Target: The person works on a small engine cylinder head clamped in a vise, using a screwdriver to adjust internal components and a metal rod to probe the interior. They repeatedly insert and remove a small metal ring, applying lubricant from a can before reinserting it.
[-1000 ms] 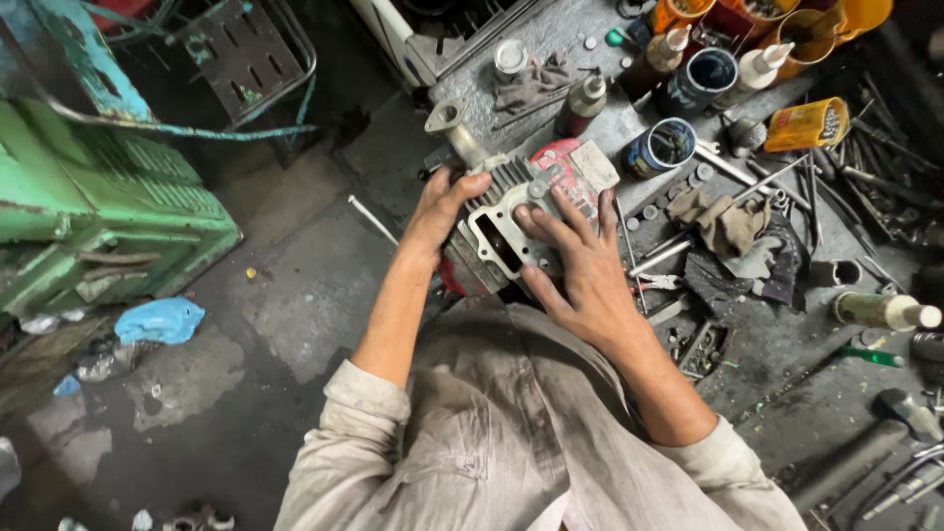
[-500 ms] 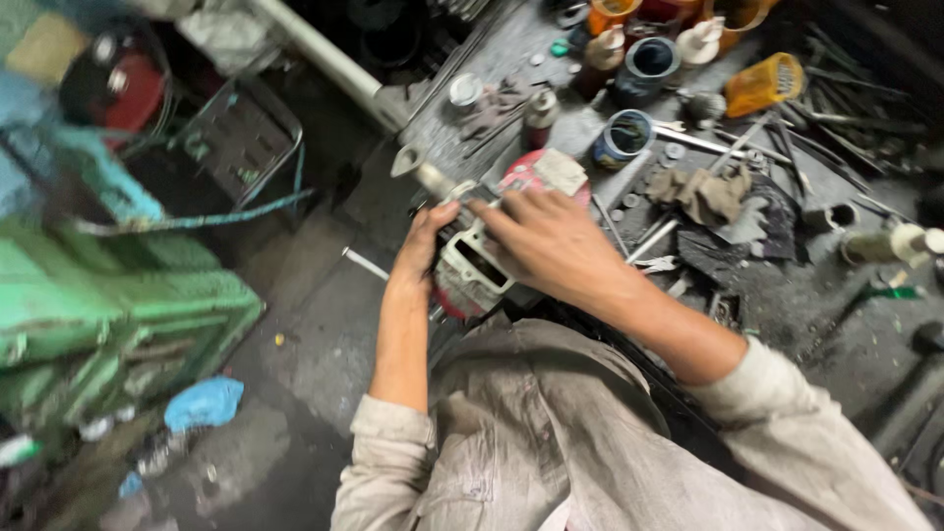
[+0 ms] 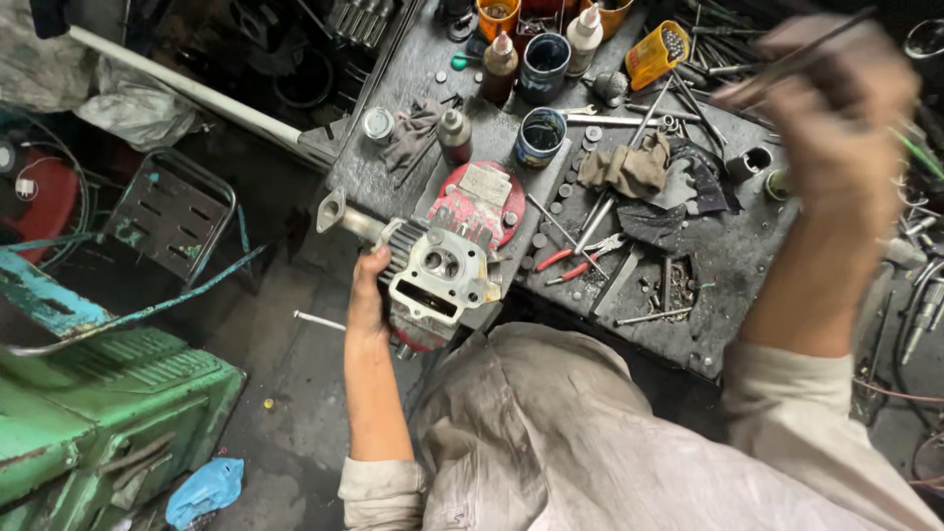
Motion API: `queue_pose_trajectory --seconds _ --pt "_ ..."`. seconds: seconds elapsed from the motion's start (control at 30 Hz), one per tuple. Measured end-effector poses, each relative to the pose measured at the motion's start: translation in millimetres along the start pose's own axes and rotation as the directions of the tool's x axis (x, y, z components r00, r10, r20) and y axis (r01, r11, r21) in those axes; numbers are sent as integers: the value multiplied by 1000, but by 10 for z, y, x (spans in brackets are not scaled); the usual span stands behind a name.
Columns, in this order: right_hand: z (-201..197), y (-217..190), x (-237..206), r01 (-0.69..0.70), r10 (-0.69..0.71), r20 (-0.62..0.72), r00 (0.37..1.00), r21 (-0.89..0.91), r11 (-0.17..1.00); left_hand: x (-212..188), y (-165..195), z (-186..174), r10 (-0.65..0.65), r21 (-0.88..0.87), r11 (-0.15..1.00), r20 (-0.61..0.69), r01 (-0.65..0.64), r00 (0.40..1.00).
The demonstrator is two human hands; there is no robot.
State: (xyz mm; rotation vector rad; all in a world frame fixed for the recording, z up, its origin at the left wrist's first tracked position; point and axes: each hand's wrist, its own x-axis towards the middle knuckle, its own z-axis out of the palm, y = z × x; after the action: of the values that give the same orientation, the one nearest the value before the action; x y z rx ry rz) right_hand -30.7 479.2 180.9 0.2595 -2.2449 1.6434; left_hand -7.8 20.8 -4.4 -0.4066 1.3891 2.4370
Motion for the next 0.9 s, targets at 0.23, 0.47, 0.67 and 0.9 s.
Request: queue_pose_trajectory --seconds 0.23,0.47,0.67,0.9 --pt "1238 1478 -670 -153 192 183 964 -205 967 127 -222 -217 70 110 992 -123 -56 990" --pt "1857 1918 -653 -224 232 -49 971 -518 826 -20 -178 -75 406 585 788 -261 -191 876" --pt "1434 1733 -696 -353 297 -194 935 -417 838 -466 -84 488 489 702 697 -311 -150 815" --pt "514 1814 -674 -97 -24 -160 987 -705 702 -972 -271 1044 958 769 121 75 -628 276"
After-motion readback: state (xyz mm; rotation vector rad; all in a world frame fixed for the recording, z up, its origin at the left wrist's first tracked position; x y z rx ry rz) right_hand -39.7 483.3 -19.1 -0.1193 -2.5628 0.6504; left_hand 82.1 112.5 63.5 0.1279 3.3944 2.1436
